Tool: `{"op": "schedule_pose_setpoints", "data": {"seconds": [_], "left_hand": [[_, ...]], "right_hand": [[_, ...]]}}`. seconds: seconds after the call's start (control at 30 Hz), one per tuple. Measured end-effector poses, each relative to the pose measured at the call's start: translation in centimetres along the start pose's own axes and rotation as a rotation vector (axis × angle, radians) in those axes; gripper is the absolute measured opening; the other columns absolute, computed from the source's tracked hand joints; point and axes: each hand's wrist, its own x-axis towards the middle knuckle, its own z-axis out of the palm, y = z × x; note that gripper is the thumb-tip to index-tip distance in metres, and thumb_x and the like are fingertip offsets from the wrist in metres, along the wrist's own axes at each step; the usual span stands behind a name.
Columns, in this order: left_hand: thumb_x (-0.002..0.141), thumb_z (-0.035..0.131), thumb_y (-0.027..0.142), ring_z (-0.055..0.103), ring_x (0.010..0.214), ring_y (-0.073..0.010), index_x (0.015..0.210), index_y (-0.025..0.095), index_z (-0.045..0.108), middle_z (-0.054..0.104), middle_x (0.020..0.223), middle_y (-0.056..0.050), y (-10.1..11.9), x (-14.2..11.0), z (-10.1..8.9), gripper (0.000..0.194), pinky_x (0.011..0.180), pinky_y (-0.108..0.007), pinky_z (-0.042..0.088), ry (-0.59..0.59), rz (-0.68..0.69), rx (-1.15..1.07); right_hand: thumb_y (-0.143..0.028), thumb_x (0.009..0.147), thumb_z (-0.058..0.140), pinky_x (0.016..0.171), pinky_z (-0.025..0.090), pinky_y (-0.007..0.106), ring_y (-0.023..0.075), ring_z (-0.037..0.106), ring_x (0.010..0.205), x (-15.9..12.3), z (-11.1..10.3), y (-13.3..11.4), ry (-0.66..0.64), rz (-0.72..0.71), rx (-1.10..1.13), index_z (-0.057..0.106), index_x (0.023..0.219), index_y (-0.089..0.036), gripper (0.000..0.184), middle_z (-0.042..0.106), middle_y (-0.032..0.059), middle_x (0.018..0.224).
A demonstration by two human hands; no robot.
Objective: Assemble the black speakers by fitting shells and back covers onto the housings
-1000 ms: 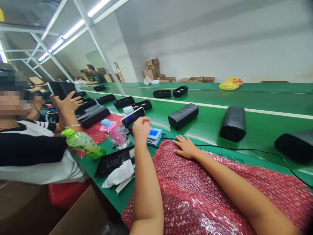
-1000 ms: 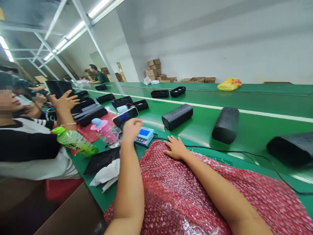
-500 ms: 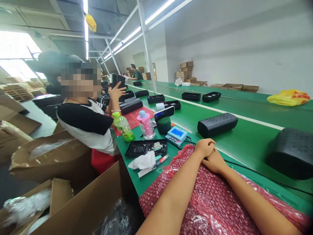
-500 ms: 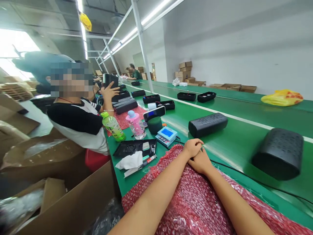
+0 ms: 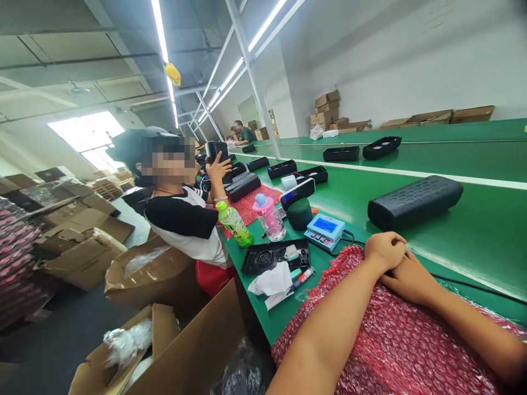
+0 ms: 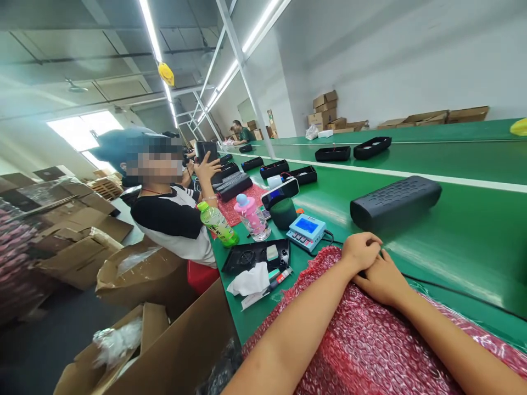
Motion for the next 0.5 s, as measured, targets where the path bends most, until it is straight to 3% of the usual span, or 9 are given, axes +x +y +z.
{"op": "schedule_pose_setpoints", "data": {"seconds": [0.17, 0.37, 0.5], "left_hand": [[0.083, 0.046, 0.028, 0.062, 0.094, -0.0175, 0.099, 0.023, 0.069, 0.070, 0.100, 0.000, 0.1, 0.0, 0.1, 0.028, 0.088, -0.029, 0.049, -0.015, -0.011, -0.009], [0.085, 0.046, 0.030, 0.063, 0.095, -0.0183, 0.100, 0.026, 0.068, 0.070, 0.103, -0.001, -0.5, 0.2, 0.6, 0.027, 0.084, -0.027, 0.051, -0.030, -0.017, 0.001], [0.085, 0.044, 0.027, 0.062, 0.101, -0.0189, 0.098, 0.027, 0.068, 0.069, 0.107, -0.003, -0.8, 0.1, 1.1, 0.027, 0.087, -0.028, 0.050, 0.002, 0.030, 0.043]], "right_hand": [[-0.044, 0.084, 0.040, 0.106, 0.029, 0.054, 0.0353, 0.049, 0.119, 0.1, -0.1, 0.0, -0.024, 0.037, -0.016, 0.065, 0.115, -0.016, 0.049, 0.064, 0.0140, 0.117], [-0.050, 0.080, 0.040, 0.104, 0.031, 0.055, 0.0350, 0.049, 0.119, 0.0, 1.2, 1.3, 0.004, 0.023, -0.063, 0.066, 0.114, -0.021, 0.052, 0.063, 0.0134, 0.119], [-0.047, 0.079, 0.038, 0.099, 0.035, 0.053, 0.0343, 0.054, 0.111, -0.1, 2.1, 2.3, 0.006, -0.034, -0.056, 0.072, 0.090, -0.027, 0.041, 0.068, 0.0097, 0.108]]}}
